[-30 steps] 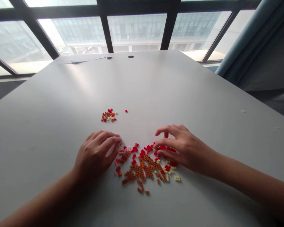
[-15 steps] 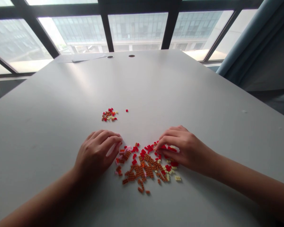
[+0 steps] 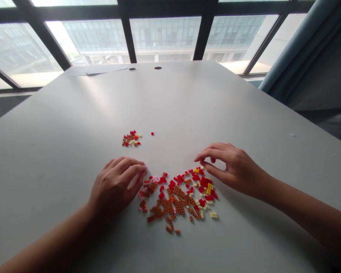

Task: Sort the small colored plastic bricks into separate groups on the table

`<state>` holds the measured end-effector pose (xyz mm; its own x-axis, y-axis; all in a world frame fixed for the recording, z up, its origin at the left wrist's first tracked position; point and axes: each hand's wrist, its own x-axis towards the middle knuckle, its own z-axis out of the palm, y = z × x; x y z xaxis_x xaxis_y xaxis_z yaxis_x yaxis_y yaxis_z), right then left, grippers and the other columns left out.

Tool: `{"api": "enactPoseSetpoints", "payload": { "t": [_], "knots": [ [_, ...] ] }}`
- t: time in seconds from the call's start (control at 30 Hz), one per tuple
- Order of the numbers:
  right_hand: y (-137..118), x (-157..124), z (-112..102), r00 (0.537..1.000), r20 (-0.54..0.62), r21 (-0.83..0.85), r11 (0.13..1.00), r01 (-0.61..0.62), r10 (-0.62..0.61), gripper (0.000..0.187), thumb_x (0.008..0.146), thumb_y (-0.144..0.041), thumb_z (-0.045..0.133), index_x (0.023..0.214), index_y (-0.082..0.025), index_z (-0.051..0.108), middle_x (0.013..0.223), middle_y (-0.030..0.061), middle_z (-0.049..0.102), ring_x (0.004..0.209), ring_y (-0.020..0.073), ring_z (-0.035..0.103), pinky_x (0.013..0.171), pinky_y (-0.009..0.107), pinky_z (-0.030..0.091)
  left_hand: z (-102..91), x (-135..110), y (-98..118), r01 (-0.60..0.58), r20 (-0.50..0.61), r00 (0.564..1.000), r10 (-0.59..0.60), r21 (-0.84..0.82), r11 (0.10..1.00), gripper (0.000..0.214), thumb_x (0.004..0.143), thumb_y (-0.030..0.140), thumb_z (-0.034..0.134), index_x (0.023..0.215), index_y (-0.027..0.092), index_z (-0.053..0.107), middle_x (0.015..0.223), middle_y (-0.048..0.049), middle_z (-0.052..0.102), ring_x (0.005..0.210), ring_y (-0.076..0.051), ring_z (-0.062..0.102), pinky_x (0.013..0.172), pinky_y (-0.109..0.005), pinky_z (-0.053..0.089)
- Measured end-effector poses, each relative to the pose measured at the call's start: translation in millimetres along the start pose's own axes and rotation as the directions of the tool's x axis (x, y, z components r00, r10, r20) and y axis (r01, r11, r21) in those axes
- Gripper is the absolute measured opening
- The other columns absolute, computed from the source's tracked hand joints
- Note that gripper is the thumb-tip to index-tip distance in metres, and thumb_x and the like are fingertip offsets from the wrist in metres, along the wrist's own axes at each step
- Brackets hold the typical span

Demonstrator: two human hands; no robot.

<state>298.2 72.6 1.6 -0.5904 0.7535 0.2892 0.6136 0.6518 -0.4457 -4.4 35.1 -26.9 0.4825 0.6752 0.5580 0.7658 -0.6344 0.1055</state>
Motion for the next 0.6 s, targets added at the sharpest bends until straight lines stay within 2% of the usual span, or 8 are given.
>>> {"api": "enactPoseSetpoints", "payload": {
  "t": [0.17, 0.3, 0.6],
  "knots": [
    [17, 0, -3, 0.992, 0.123, 0.214, 0.974, -0.068, 0.042, 0.018, 0.086, -0.019, 0.053, 0.090, -0.018, 0.071, 0.088, 0.0072, 0.070, 0.072, 0.0145, 0.064, 0.066, 0.026, 0.052, -0.7, -1, -1, -0.001, 0.007, 1.000, 0.001, -0.009, 1.000, 0.007, 0.087, 0.016, 0.061, 0.091, 0.020, 0.066, 0.093, -0.0030, 0.073, 0.083, -0.018, 0.065, 0.080, -0.033, 0.051],
    [23, 0, 0, 0.984, 0.160, 0.310, 0.942, -0.128, 0.081, 0.017, 0.087, -0.023, 0.057, 0.091, -0.017, 0.072, 0.091, 0.0088, 0.068, 0.069, 0.0133, 0.062, 0.056, 0.023, 0.049, 0.1, -2, -1, 0.006, 0.017, 1.000, -0.006, -0.013, 1.000, 0.008, 0.087, 0.016, 0.062, 0.092, 0.021, 0.066, 0.094, -0.0029, 0.072, 0.084, -0.018, 0.065, 0.080, -0.033, 0.051],
    [34, -4, 4, 0.981, 0.191, 0.374, 0.923, -0.093, 0.022, 0.019, 0.089, -0.022, 0.056, 0.099, -0.016, 0.072, 0.099, 0.0099, 0.064, 0.081, 0.0152, 0.065, 0.067, 0.024, 0.053, -0.2, -1, 0, 0.001, 0.006, 1.000, -0.001, -0.007, 1.000, 0.008, 0.089, 0.017, 0.059, 0.091, 0.020, 0.066, 0.093, -0.0028, 0.073, 0.083, -0.017, 0.066, 0.081, -0.032, 0.051]
  ]
}}
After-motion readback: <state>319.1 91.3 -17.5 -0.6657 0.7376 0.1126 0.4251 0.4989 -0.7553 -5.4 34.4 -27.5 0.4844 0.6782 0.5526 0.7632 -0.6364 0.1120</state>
